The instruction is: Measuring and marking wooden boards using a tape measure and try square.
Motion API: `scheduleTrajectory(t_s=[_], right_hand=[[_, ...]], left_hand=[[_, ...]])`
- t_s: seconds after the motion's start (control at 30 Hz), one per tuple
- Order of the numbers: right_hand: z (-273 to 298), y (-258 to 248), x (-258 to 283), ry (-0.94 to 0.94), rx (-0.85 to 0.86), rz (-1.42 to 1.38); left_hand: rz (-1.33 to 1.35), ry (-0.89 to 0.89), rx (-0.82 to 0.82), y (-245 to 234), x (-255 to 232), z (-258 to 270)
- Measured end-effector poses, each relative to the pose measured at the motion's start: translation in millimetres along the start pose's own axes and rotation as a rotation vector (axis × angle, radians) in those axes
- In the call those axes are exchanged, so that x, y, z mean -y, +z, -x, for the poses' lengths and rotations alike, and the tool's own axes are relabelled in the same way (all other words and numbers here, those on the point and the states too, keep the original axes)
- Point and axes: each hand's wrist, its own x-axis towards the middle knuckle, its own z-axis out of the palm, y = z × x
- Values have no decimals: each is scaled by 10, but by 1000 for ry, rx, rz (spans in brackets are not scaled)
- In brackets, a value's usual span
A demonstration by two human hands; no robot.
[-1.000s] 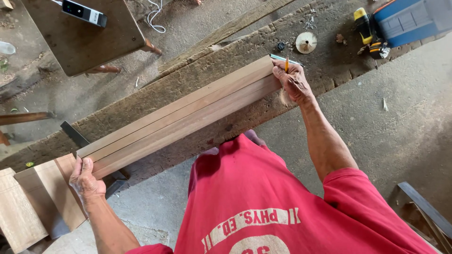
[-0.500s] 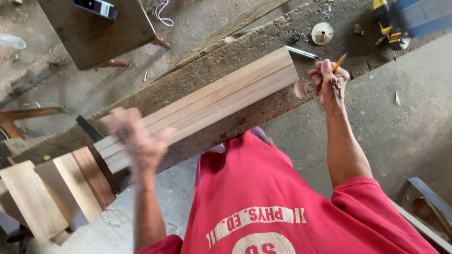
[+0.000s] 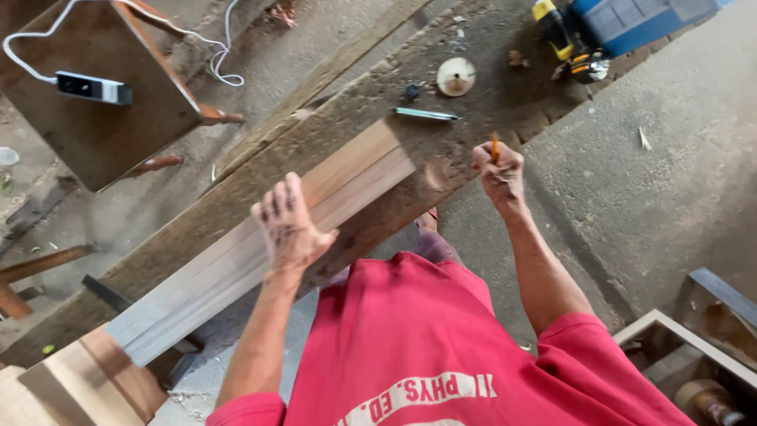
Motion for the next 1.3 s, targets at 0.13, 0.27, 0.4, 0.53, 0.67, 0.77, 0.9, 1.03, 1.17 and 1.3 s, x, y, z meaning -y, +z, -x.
scheduleTrajectory(t_s=[0.13,0.27,0.4,0.53,0.67,0.77,0.9,1.03,1.17,1.3], right_hand=[[-158,-189,-28,37,83,93],[-88,-224,-416,82,180,111],[-8,-184,-141,-30,188,227],[-341,7,-97,-293,145,260],[-702,88,165,-257,168,151],[-811,-76,368,-150,171,158],[-855,-407,271,37,178,379],[-873,-708,129,-89,160,423],[-744,-537,410,-122,309,383],[-559,-341,570,55,410,205]], left_hand=[[48,-15,35,44,-30,-64],[10,36,-59,121,-35,-71],[-39,56,-81,156,-1,-33],[-64,28,-73,109,-66,-49],[-66,4,-67,82,-69,-33],[-58,-8,-64,58,-96,-35],[-64,-20,-64,28,-131,-58],[-11,-50,-101,42,-140,-78],[27,-36,-123,-139,-127,33],[-9,-45,-148,41,-26,92]])
